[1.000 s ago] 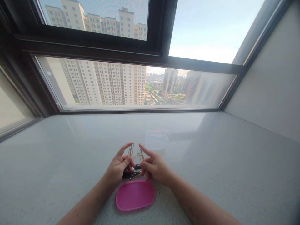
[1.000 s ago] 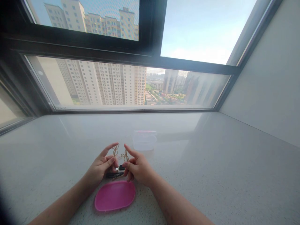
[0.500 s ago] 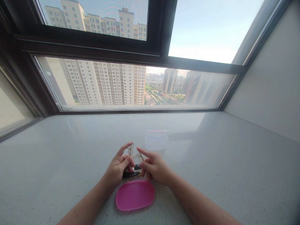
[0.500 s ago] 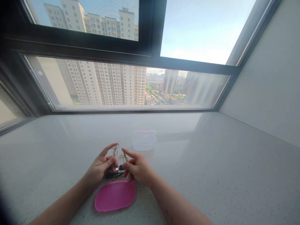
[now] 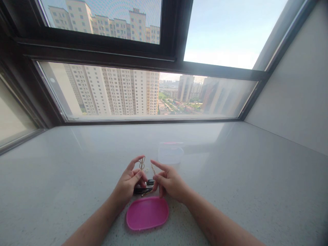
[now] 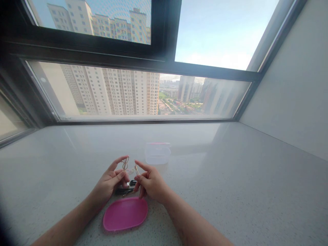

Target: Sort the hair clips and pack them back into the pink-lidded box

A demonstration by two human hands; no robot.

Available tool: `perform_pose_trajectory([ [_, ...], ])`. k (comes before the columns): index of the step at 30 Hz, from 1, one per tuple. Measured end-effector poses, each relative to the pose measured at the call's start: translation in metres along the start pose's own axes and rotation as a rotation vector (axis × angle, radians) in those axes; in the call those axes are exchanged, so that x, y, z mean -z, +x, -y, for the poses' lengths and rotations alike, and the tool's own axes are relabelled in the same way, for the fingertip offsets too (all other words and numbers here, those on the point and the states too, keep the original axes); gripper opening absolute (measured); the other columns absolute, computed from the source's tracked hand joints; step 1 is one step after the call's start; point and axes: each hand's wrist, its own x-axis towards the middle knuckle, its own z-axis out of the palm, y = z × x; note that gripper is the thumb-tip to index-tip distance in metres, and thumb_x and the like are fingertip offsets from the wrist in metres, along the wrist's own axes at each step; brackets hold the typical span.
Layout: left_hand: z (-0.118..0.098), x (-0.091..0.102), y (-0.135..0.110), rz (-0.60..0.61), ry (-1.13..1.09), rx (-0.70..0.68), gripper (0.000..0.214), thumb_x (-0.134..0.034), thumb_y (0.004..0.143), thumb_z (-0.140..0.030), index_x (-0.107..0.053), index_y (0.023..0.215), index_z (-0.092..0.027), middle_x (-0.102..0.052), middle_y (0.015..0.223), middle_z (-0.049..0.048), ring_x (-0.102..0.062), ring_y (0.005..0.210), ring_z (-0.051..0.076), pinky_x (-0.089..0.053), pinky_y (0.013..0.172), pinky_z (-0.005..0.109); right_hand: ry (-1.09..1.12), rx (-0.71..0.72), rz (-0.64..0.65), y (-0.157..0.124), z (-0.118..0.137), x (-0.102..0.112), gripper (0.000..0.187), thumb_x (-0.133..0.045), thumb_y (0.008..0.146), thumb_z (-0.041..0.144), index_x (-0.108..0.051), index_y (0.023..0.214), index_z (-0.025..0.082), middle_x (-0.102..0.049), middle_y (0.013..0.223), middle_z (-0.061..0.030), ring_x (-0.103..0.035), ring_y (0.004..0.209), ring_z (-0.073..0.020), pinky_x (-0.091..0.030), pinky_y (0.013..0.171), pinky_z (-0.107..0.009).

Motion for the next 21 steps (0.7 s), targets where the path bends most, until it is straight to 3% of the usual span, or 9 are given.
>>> perform_pose_trajectory([
  [5,-0.0013,-0.0012,-0.0002,-0.006,-0.014,0.003,0.054,-0.052,0.081,-0.033,-0.031,0.130,-0.026,-0.058,0.062,-0.0026,-0.053,0.049,0.010,-0.043,0.052,0.023,0.016,-0.007,-0.014,-0.0007,0.0011,-0.0010,0.068,-0.055,0.077,0.037,-0.024,0.136,0.025,-0.064,0.060,0.0019,-0.053,0.036,-0.0098,-0.038,0.034,-0.018],
  [13,-0.0013,-0.0009,-0.0004,-0.018,-0.001,0.003,0.055,-0.054,0.080,-0.035,-0.032,0.130,-0.026,-0.058,0.062,-0.0029,-0.054,0.050,0.011,-0.043,0.053,0.023,0.098,-0.015,-0.078,0.0046,-0.0070,-0.0009,0.055,-0.059,0.073,0.043,-0.047,0.117,0.014,-0.064,0.063,-0.0016,-0.056,0.039,-0.0110,-0.040,0.037,-0.019],
  [21,0.0014,-0.0002,0.0005,-0.019,-0.007,-0.004,0.054,-0.052,0.082,-0.033,-0.029,0.131,-0.026,-0.058,0.062,-0.0029,-0.054,0.050,0.011,-0.043,0.053,0.023,0.242,-0.027,-0.106,0.0040,-0.0037,0.0016,0.049,-0.059,0.073,0.040,-0.050,0.112,0.013,-0.067,0.074,-0.0061,-0.059,0.043,-0.0120,-0.040,0.039,-0.020],
])
